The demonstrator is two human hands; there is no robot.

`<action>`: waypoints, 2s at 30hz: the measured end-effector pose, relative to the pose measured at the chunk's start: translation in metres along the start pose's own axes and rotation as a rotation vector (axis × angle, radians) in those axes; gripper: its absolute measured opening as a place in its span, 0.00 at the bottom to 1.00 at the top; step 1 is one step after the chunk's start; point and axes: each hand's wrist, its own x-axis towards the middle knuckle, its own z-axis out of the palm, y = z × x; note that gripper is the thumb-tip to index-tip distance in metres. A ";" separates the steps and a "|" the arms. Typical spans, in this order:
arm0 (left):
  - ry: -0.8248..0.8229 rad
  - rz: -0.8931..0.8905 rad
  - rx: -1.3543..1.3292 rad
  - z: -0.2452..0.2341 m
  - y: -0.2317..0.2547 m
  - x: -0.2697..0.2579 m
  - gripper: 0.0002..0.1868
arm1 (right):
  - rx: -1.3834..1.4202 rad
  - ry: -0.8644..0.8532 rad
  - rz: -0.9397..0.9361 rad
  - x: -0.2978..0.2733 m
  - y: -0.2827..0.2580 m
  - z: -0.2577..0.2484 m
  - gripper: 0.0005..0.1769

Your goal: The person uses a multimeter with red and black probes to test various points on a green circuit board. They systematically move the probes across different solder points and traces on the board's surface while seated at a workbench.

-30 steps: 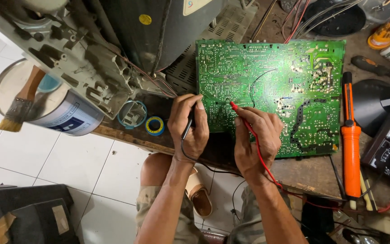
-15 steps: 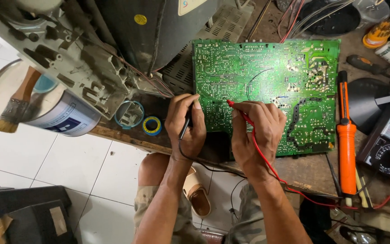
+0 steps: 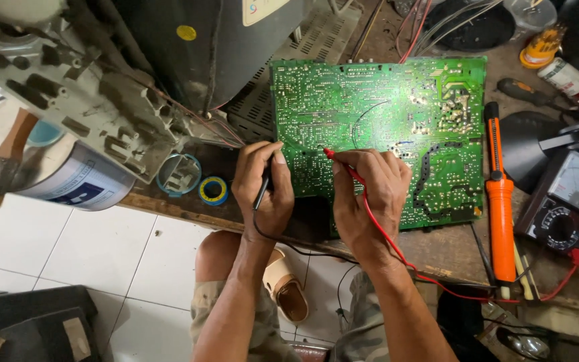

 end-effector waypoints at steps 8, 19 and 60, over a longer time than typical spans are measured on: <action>-0.010 -0.014 0.016 0.001 0.004 0.001 0.09 | -0.005 0.004 -0.006 0.000 0.001 -0.001 0.05; -0.036 0.004 0.016 -0.001 0.003 0.002 0.09 | 0.023 0.010 -0.009 0.001 -0.001 -0.002 0.04; 0.000 -0.037 -0.021 0.001 -0.003 -0.004 0.09 | 0.096 0.089 0.009 -0.012 0.004 0.003 0.05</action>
